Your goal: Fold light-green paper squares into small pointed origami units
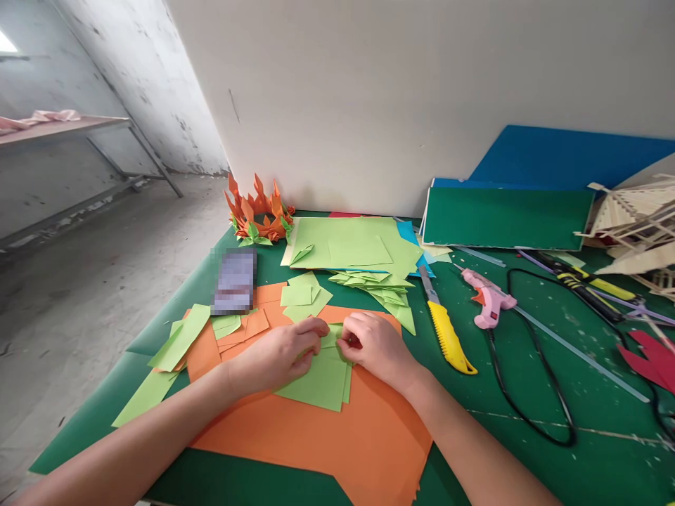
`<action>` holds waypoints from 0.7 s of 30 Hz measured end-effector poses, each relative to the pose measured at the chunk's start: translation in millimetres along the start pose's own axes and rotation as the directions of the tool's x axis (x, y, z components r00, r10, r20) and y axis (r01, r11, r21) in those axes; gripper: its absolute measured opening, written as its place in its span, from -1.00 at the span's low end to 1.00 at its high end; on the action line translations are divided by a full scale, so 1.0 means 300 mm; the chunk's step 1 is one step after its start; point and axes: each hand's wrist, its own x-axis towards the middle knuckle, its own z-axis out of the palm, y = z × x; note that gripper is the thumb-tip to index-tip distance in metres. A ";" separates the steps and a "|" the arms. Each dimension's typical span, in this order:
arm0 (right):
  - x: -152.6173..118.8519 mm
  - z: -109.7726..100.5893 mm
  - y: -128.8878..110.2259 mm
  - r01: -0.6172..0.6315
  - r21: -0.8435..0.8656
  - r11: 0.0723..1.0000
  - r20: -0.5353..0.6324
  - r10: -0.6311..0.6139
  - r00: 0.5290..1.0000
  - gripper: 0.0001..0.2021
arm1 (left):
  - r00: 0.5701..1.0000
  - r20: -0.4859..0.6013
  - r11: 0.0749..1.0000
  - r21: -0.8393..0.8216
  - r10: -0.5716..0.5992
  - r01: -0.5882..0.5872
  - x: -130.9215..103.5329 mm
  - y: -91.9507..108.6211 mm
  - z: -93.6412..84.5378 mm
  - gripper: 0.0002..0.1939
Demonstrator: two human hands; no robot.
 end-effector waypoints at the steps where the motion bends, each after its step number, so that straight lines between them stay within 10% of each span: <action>1: 0.001 -0.002 -0.001 0.000 0.003 1.000 0.001 0.000 1.000 -0.78 | 1.000 -0.006 1.000 -0.020 -0.009 0.009 0.001 -0.001 0.003 -0.80; 21: -0.007 0.002 0.005 -0.017 0.021 1.000 0.005 0.017 1.000 -0.78 | 0.994 -0.058 0.988 -0.128 -0.097 0.089 0.016 0.018 0.018 -0.83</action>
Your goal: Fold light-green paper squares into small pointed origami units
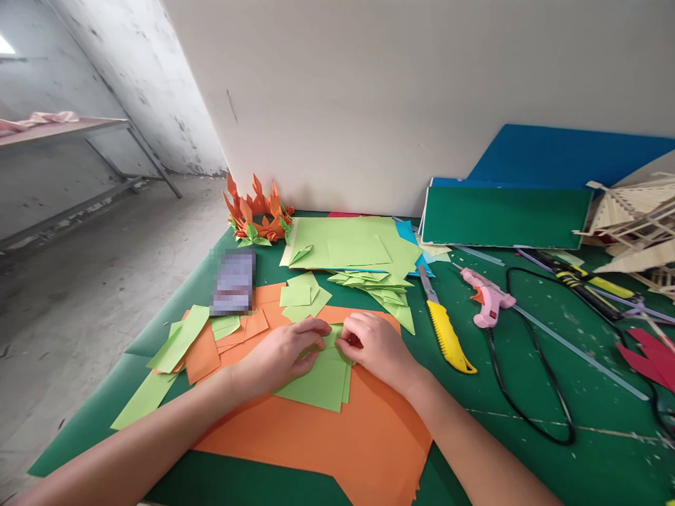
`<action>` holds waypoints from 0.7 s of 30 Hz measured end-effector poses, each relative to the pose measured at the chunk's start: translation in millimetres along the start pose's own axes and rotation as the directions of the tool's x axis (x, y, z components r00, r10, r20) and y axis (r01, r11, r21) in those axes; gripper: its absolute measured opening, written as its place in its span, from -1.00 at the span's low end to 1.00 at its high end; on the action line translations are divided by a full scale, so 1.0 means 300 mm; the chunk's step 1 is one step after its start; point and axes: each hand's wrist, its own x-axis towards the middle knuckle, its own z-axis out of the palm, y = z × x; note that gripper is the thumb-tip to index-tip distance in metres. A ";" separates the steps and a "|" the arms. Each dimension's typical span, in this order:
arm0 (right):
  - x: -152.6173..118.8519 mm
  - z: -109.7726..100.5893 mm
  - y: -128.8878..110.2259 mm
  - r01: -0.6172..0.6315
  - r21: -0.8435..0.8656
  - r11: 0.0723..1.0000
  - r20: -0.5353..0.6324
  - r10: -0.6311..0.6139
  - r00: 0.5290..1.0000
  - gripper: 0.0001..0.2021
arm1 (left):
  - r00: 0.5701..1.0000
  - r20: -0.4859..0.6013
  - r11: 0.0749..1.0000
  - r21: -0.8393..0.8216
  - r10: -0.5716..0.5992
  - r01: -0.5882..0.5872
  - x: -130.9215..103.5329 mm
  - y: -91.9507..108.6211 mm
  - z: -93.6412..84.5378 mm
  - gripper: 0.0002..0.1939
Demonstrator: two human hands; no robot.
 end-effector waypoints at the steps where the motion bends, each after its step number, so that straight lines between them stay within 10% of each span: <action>1: 0.000 -0.001 0.000 -0.001 0.000 1.000 -0.003 0.001 1.000 -0.78 | 1.000 0.002 1.000 -0.006 -0.004 0.004 0.000 0.001 0.000 -0.83; 21: 0.005 -0.011 -0.019 -0.006 -0.028 1.000 0.002 0.006 1.000 -0.77 | 0.991 0.120 0.985 0.153 0.055 -0.074 -0.004 0.009 -0.025 -0.84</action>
